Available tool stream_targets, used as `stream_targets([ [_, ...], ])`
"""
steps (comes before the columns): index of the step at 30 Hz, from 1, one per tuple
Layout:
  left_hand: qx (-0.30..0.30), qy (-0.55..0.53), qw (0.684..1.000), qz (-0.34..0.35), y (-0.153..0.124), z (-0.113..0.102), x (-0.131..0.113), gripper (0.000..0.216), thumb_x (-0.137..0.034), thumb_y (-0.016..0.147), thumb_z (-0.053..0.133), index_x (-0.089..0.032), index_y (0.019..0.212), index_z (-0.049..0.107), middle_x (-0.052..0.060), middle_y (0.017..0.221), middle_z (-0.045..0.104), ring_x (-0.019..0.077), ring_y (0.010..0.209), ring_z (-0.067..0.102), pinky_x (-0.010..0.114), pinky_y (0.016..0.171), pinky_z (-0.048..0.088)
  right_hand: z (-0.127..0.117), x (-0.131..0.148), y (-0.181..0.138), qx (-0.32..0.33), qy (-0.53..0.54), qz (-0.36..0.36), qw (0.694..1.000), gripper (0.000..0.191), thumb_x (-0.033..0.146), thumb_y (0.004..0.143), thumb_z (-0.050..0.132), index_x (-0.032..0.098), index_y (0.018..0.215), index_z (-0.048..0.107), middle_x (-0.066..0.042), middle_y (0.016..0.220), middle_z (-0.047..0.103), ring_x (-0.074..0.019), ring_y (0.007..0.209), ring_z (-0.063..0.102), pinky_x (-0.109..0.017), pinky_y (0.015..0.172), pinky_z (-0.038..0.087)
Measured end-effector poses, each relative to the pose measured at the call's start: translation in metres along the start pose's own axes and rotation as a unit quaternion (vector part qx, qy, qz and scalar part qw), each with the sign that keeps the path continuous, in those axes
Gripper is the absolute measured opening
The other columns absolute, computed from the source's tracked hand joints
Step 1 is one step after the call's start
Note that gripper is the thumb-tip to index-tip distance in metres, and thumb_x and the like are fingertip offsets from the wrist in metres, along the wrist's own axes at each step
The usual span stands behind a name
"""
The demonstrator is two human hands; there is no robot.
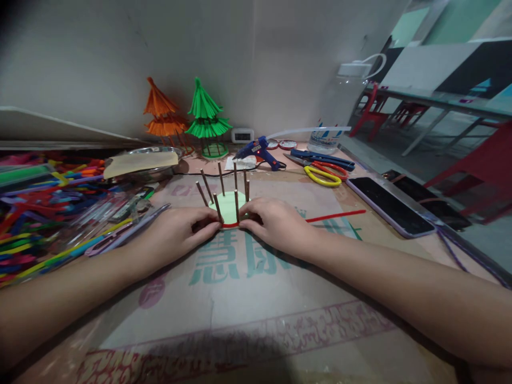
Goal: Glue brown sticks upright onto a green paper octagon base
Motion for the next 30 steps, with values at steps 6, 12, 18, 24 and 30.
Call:
stream_targets([
  [6,0.003,0.003,1.0,-0.004,0.0006,-0.0008,-0.0012,0.022,-0.032,0.098,0.053,-0.024,0.105,0.073,0.001,0.102,0.078,0.0213,0.086,0.072,0.029,0.07,0.046,0.0002,0.0008,0.0017,0.007,0.024,0.0,1.0,0.013,0.02,0.091,0.064,0.017,0.095,0.075,-0.004,0.09,0.074,-0.016,0.08,0.065,-0.027,0.073,0.047],
  [12,0.003,0.004,1.0,-0.004,0.0012,-0.0004,-0.0012,0.023,-0.033,0.098,0.052,-0.025,0.106,0.072,0.001,0.102,0.078,0.0219,0.086,0.072,0.03,0.071,0.046,0.0006,0.0021,0.0044,0.014,0.034,0.013,0.999,0.013,0.021,0.09,0.064,0.016,0.093,0.075,-0.003,0.084,0.073,-0.0145,0.072,0.062,-0.026,0.066,0.044],
  [18,-0.001,0.001,1.0,-0.007,0.0002,-0.001,-0.0018,0.022,-0.033,0.098,0.053,-0.024,0.106,0.072,0.002,0.102,0.079,0.0213,0.085,0.071,0.029,0.069,0.045,0.0022,0.0009,0.0054,0.028,0.034,0.046,0.998,0.014,0.025,0.09,0.064,0.018,0.092,0.075,-0.002,0.079,0.071,-0.0137,0.067,0.06,-0.025,0.061,0.04],
  [24,0.003,0.01,1.0,-0.014,0.0001,-0.002,-0.0038,0.023,-0.034,0.098,0.053,-0.023,0.104,0.072,0.003,0.1,0.079,0.0208,0.082,0.071,0.029,0.067,0.045,0.0018,0.004,0.0058,0.033,0.053,0.059,0.996,0.012,0.024,0.09,0.063,0.017,0.09,0.073,-0.001,0.076,0.071,-0.0128,0.064,0.059,-0.025,0.06,0.041],
  [30,0.002,0.005,1.0,-0.015,0.0005,-0.0009,-0.0013,0.023,-0.035,0.097,0.053,-0.023,0.104,0.071,0.003,0.099,0.078,0.0213,0.083,0.071,0.029,0.068,0.045,0.0005,0.0053,0.0047,0.032,0.049,0.049,0.997,0.011,0.023,0.09,0.063,0.018,0.089,0.072,-0.002,0.078,0.072,-0.0129,0.065,0.06,-0.025,0.062,0.042],
])
Point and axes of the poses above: each hand's wrist, its own y-axis towards the middle knuckle, its own z-axis out of the palm, x = y × z, the point moved 3 cm from there along y, towards the middle knuckle
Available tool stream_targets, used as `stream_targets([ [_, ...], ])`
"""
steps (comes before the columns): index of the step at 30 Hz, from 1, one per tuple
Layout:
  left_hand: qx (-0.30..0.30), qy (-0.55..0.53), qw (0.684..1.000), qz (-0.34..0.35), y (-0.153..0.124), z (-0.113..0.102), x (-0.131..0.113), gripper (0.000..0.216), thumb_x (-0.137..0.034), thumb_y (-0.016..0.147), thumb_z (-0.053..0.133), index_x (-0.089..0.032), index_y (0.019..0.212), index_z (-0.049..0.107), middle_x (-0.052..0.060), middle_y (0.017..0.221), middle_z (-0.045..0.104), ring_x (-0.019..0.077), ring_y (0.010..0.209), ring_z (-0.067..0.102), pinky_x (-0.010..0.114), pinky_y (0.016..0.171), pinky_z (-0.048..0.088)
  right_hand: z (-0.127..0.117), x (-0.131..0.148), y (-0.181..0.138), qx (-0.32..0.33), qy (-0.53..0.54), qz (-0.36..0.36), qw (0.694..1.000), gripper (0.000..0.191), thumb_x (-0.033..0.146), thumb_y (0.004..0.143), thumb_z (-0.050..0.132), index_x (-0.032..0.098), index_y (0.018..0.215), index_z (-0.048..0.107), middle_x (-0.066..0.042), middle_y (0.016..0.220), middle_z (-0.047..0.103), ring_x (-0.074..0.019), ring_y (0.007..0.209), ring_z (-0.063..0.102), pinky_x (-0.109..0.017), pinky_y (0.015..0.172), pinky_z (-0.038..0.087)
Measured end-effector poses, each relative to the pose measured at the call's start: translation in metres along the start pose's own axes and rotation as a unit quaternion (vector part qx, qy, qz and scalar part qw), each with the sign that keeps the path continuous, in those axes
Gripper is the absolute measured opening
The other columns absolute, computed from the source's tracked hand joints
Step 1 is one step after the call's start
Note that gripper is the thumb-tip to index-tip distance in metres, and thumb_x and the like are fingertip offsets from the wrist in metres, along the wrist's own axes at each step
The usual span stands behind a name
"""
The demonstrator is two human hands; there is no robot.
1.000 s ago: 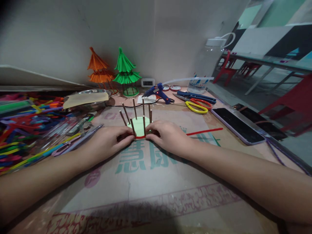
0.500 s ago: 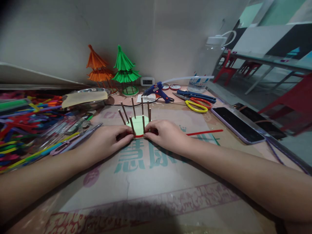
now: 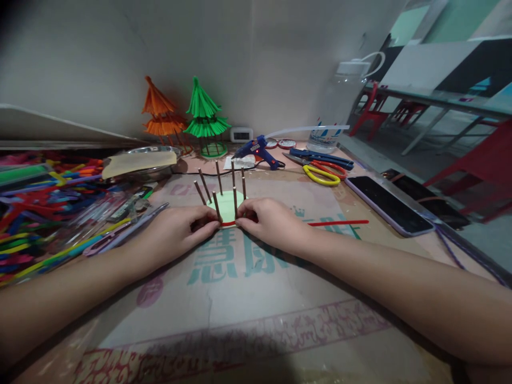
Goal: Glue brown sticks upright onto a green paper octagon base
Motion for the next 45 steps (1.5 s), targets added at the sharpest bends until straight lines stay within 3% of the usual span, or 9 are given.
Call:
stream_targets([
  [16,-0.004,0.006,1.0,0.008,-0.002,-0.001,0.001,0.02,-0.034,0.098,0.053,-0.022,0.099,0.069,0.003,0.094,0.078,0.0206,0.079,0.07,0.029,0.066,0.045,-0.01,-0.006,-0.011,-0.041,-0.021,-0.023,0.999,0.016,0.031,0.092,0.062,0.017,0.09,0.069,-0.004,0.082,0.072,-0.0158,0.071,0.062,-0.027,0.065,0.044],
  [21,-0.011,0.012,1.0,0.015,-0.001,-0.003,0.007,0.022,-0.034,0.099,0.05,-0.022,0.1,0.069,0.003,0.095,0.078,0.0218,0.082,0.071,0.03,0.07,0.047,-0.019,-0.012,-0.008,-0.086,-0.04,-0.034,0.995,0.014,0.025,0.094,0.056,0.016,0.1,0.067,-0.008,0.093,0.075,-0.0199,0.083,0.067,-0.031,0.075,0.049],
  [26,-0.047,0.079,0.995,-0.043,-0.006,-0.009,0.008,0.023,-0.04,0.097,0.053,-0.02,0.094,0.065,0.004,0.08,0.075,0.0216,0.068,0.069,0.029,0.059,0.042,-0.019,-0.008,-0.006,-0.11,-0.073,-0.083,0.988,0.016,0.024,0.096,0.057,0.017,0.098,0.071,-0.007,0.098,0.076,-0.02,0.089,0.068,-0.032,0.082,0.05],
  [29,-0.049,0.113,0.992,0.001,-0.013,-0.01,-0.002,0.024,-0.042,0.097,0.054,-0.021,0.092,0.065,0.003,0.075,0.073,0.0213,0.066,0.069,0.029,0.058,0.042,-0.022,-0.002,-0.007,-0.09,-0.124,-0.088,0.984,0.018,0.025,0.096,0.057,0.016,0.099,0.072,-0.008,0.097,0.076,-0.021,0.087,0.068,-0.033,0.08,0.049],
  [31,-0.033,0.103,0.993,0.036,-0.015,-0.007,-0.01,0.025,-0.042,0.099,0.052,-0.023,0.105,0.066,0.004,0.083,0.076,0.0222,0.071,0.071,0.03,0.062,0.045,-0.027,0.003,-0.008,-0.068,-0.17,-0.083,0.98,0.019,0.027,0.096,0.057,0.017,0.099,0.073,-0.009,0.096,0.076,-0.0222,0.086,0.067,-0.034,0.078,0.048],
  [34,-0.004,0.112,0.993,0.025,-0.014,-0.003,-0.015,0.034,-0.043,0.101,0.047,-0.025,0.127,0.06,0.006,0.093,0.078,0.0256,0.078,0.074,0.032,0.065,0.048,-0.04,0.009,-0.011,-0.042,-0.218,-0.071,0.972,0.021,0.03,0.096,0.057,0.019,0.097,0.074,-0.009,0.095,0.076,-0.0246,0.088,0.068,-0.035,0.076,0.047],
  [40,0.008,0.136,0.991,0.012,-0.009,-0.004,-0.009,0.036,-0.041,0.102,0.043,-0.023,0.127,0.061,0.009,0.101,0.079,0.0284,0.085,0.075,0.034,0.069,0.051,-0.08,-0.014,-0.012,0.071,-0.189,-0.035,0.979,0.024,0.04,0.09,0.064,0.027,0.104,0.078,-0.006,0.095,0.078,-0.0226,0.075,0.07,-0.032,0.062,0.047],
  [42,0.005,0.141,0.99,-0.002,-0.008,-0.007,-0.003,0.036,-0.041,0.101,0.044,-0.022,0.125,0.063,0.01,0.101,0.079,0.0289,0.084,0.075,0.035,0.069,0.051,-0.089,-0.022,-0.008,0.063,-0.145,-0.038,0.987,0.026,0.041,0.091,0.062,0.027,0.106,0.078,-0.005,0.101,0.078,-0.0231,0.082,0.071,-0.033,0.066,0.05],
  [45,0.001,0.132,0.991,-0.027,-0.005,-0.01,0.004,0.035,-0.038,0.1,0.046,-0.021,0.122,0.067,0.01,0.1,0.079,0.0291,0.082,0.075,0.035,0.068,0.051,-0.082,-0.025,0.001,-0.006,-0.086,-0.022,0.996,0.024,0.036,0.092,0.061,0.024,0.103,0.078,-0.005,0.103,0.079,-0.023,0.091,0.072,-0.034,0.077,0.054],
])
Point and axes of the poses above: each hand's wrist, its own y-axis towards the middle knuckle, its own z-axis out of the palm, x = y × z, the point moved 3 cm from there along y, towards the middle knuckle
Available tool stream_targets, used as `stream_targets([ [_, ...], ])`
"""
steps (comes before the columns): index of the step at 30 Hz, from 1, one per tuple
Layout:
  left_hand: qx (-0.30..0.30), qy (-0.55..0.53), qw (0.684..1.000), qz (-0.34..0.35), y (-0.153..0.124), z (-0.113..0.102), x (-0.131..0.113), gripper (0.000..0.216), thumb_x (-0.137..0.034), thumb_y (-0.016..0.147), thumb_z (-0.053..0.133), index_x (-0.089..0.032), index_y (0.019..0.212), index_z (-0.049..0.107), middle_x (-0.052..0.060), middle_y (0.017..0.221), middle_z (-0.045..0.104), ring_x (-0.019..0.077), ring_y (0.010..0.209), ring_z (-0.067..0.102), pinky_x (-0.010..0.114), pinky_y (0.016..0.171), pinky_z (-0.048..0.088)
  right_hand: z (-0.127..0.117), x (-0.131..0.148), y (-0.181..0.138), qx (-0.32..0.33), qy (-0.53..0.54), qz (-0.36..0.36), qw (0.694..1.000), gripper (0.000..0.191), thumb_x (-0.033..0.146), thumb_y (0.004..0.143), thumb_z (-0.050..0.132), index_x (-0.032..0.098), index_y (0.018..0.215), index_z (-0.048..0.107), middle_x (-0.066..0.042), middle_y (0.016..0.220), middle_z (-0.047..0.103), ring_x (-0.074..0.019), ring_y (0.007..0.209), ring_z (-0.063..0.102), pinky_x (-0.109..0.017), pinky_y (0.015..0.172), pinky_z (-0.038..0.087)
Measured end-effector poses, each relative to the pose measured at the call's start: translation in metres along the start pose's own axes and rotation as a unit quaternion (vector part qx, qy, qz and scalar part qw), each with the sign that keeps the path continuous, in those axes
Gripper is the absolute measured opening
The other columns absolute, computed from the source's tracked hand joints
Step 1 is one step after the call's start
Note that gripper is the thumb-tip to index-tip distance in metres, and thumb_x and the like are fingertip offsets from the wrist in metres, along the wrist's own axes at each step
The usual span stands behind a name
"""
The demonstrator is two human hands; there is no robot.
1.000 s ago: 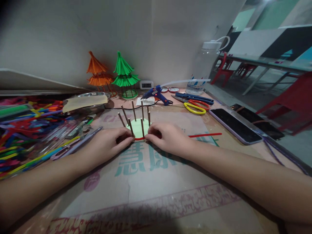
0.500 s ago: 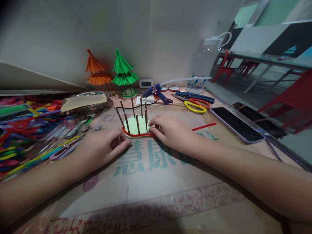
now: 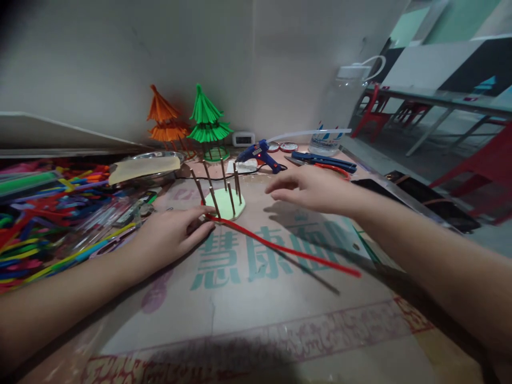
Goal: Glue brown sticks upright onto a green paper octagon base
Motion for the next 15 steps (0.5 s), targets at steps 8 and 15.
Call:
stream_targets([
  [8,-0.038,-0.123,0.992,0.008,0.008,0.008,0.005,0.028,-0.032,0.098,0.049,-0.022,0.107,0.074,0.005,0.105,0.079,0.025,0.092,0.074,0.034,0.078,0.052,0.067,0.029,0.011,-0.043,0.032,-0.018,0.998,0.022,0.027,0.093,0.06,0.021,0.106,0.077,-0.005,0.099,0.079,-0.0196,0.084,0.07,-0.03,0.076,0.05],
  [15,-0.033,-0.145,0.989,-0.004,0.009,0.008,0.006,0.024,-0.034,0.096,0.054,-0.022,0.105,0.074,0.004,0.094,0.079,0.0214,0.082,0.071,0.03,0.071,0.047,0.072,0.03,0.024,-0.005,0.065,0.019,0.998,0.023,0.029,0.09,0.063,0.018,0.103,0.078,-0.002,0.077,0.074,-0.014,0.064,0.06,-0.026,0.062,0.041],
])
Point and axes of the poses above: each hand's wrist, its own y-axis towards the middle knuckle, its own z-axis out of the palm, x = y × z, the point moved 3 cm from there along y, towards the middle knuckle
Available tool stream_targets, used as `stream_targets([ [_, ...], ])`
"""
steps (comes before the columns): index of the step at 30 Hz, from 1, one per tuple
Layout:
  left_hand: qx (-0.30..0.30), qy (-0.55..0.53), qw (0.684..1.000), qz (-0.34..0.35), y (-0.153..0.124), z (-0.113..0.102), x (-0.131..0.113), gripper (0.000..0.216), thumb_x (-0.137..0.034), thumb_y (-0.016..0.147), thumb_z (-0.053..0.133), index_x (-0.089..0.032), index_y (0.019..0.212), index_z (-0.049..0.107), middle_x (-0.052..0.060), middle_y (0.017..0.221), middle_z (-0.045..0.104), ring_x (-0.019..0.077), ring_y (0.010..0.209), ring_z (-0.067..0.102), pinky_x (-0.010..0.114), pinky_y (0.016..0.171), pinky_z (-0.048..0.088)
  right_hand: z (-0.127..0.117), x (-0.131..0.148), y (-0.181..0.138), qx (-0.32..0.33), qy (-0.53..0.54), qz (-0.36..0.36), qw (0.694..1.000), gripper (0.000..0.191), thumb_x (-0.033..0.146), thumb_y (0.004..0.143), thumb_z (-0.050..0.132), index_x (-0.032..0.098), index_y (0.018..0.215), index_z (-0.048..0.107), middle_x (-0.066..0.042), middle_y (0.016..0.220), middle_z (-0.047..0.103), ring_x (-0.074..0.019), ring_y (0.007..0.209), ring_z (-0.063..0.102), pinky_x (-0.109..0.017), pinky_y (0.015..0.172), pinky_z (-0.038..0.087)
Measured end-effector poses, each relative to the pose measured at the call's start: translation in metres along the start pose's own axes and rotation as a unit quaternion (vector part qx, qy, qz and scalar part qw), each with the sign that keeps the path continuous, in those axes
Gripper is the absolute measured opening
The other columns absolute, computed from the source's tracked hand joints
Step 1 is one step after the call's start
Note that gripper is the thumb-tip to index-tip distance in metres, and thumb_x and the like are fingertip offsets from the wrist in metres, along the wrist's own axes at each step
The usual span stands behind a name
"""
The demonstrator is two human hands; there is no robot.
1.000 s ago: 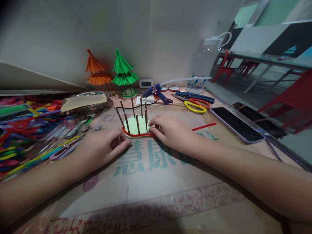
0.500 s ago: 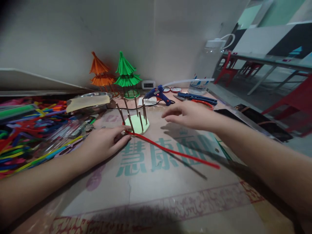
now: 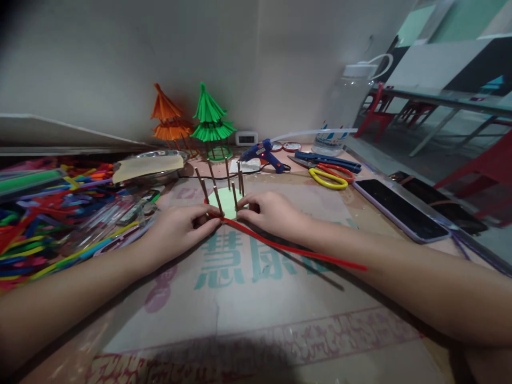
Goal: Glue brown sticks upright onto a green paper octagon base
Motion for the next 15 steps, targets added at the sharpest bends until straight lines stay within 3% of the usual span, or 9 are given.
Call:
stream_targets([
  [5,-0.001,-0.015,1.0,-0.002,0.0006,0.0022,0.0024,0.023,-0.037,0.096,0.057,-0.023,0.103,0.074,0.001,0.087,0.077,0.02,0.078,0.069,0.029,0.066,0.044,0.0065,0.0031,0.0014,-0.007,0.022,-0.002,1.0,0.017,0.026,0.089,0.063,0.018,0.093,0.077,0.001,0.07,0.069,-0.0112,0.06,0.054,-0.024,0.059,0.037],
  [15,0.01,-0.056,0.998,0.009,0.003,0.006,0.0053,0.022,-0.035,0.096,0.055,-0.025,0.104,0.073,0.002,0.101,0.078,0.0221,0.092,0.071,0.031,0.079,0.049,0.0095,0.0038,-0.0055,0.007,0.004,0.001,1.0,0.017,0.028,0.091,0.062,0.019,0.093,0.076,0.001,0.067,0.065,-0.0111,0.058,0.051,-0.025,0.059,0.034],
])
Point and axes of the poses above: each hand's wrist, its own y-axis towards the middle knuckle, its own z-axis out of the palm, x = y × z, the point moved 3 cm from there along y, towards the middle knuckle
